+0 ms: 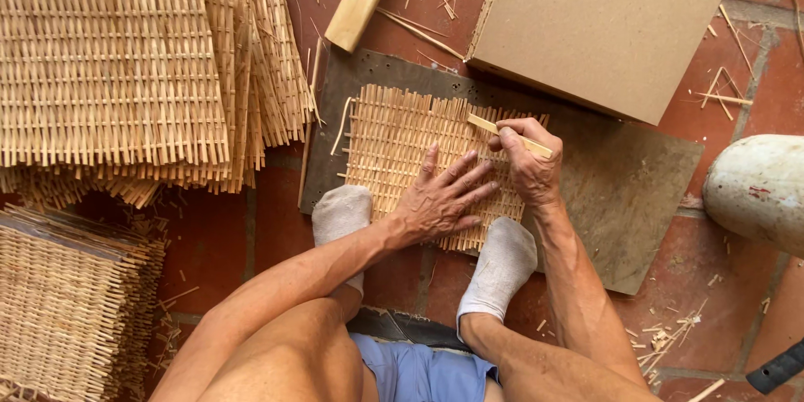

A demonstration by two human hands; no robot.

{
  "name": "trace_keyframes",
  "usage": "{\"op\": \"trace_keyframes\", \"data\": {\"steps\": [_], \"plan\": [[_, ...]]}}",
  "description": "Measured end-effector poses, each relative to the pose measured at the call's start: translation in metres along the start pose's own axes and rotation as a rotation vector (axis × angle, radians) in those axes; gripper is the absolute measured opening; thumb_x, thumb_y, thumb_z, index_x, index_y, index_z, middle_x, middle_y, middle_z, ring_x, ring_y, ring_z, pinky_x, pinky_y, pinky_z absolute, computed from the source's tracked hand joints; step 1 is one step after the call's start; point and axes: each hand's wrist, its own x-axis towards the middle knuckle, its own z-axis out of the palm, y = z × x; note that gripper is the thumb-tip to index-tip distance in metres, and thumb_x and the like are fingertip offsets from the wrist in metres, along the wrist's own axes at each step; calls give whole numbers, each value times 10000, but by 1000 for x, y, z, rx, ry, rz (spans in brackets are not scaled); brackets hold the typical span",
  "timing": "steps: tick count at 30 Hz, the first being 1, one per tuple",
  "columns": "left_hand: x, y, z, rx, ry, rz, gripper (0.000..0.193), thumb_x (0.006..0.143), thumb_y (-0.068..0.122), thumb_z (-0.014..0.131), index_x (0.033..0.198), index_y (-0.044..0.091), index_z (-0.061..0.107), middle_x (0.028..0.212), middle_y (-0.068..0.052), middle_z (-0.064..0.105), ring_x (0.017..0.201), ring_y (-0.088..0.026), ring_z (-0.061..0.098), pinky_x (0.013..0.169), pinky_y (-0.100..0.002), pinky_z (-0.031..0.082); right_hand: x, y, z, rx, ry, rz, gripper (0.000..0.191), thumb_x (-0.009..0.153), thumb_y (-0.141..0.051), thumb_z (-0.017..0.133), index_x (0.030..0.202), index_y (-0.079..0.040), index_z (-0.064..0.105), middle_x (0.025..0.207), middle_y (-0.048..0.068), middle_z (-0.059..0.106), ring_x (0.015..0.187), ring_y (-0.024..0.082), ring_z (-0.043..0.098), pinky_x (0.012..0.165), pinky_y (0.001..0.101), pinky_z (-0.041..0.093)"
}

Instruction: The person applies glue to a cardboard piece using a roller, places a woven bamboo mat on top, and presses it down with a wooden stick. They repeat this process for multiple mats, stacking the finished units.

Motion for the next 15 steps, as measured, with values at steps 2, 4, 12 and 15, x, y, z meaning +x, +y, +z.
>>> {"op": "trace_keyframes", "data": {"steps": [2,4,12,15], "plan": [[0,0,0,6,8,8,729,997,739,377,1613,350,353,1705,-13,294,1582,-272,203,1187,-728,-66,3,-5,-1,29,2,-27,188,1031,-112,603,1099,33,702,905,106,752,831,154,714,771,273,586],[1,-2,0,10,13,1,735,990,746,370,1613,356,358,1705,-6,294,1580,-271,195,1191,-727,-72,6,-11,5,37,7,-69,183,1033,-111,604,1103,28,698,911,103,754,840,154,725,776,273,596],[2,-5,5,15,6,-14,729,972,763,393,1566,345,458,1686,-7,325,1594,-264,143,1185,-723,-101,9,-23,37,-102,-95,6,174,1017,-107,609,1066,10,727,870,100,762,793,136,728,693,266,582],[1,-7,6,8,41,-1,746,972,760,394,1581,333,451,1693,-9,320,1598,-264,132,1184,-717,-120,13,-26,39,-59,-42,-4,162,1014,-94,619,1064,20,722,871,105,758,765,144,708,664,265,576]]}}
